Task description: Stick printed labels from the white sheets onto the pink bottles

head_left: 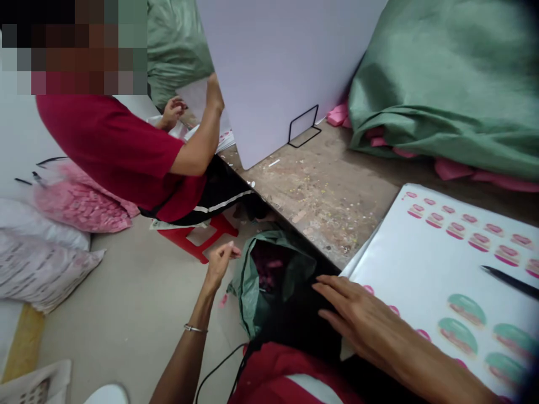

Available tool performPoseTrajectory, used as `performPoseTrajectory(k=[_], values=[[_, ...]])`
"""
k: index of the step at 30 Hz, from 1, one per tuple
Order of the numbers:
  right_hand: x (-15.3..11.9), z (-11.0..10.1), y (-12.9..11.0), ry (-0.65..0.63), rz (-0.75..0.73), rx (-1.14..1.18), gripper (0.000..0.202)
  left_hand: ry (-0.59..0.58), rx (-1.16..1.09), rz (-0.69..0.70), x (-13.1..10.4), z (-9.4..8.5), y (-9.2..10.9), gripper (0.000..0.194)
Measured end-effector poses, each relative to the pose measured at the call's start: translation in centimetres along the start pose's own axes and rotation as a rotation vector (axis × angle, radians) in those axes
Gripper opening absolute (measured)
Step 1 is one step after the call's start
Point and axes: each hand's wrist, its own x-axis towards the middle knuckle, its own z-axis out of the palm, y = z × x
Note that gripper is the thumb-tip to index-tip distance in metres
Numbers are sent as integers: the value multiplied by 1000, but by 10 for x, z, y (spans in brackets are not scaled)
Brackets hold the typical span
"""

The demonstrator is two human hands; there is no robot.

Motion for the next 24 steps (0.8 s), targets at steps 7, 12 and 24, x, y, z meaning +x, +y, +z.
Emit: performPoseTrajectory(k=[7, 12, 24], values=[[-26, -54, 8, 116, 148, 78, 30, 209, -30, -28, -6, -11, -10, 52], [-38, -85, 27, 180, 357, 166, 28, 174, 76, 83, 16, 41, 44, 45], [-45, -164, 235, 1166, 907, 1539, 50, -527, -268, 185, 63, 234, 181, 48]])
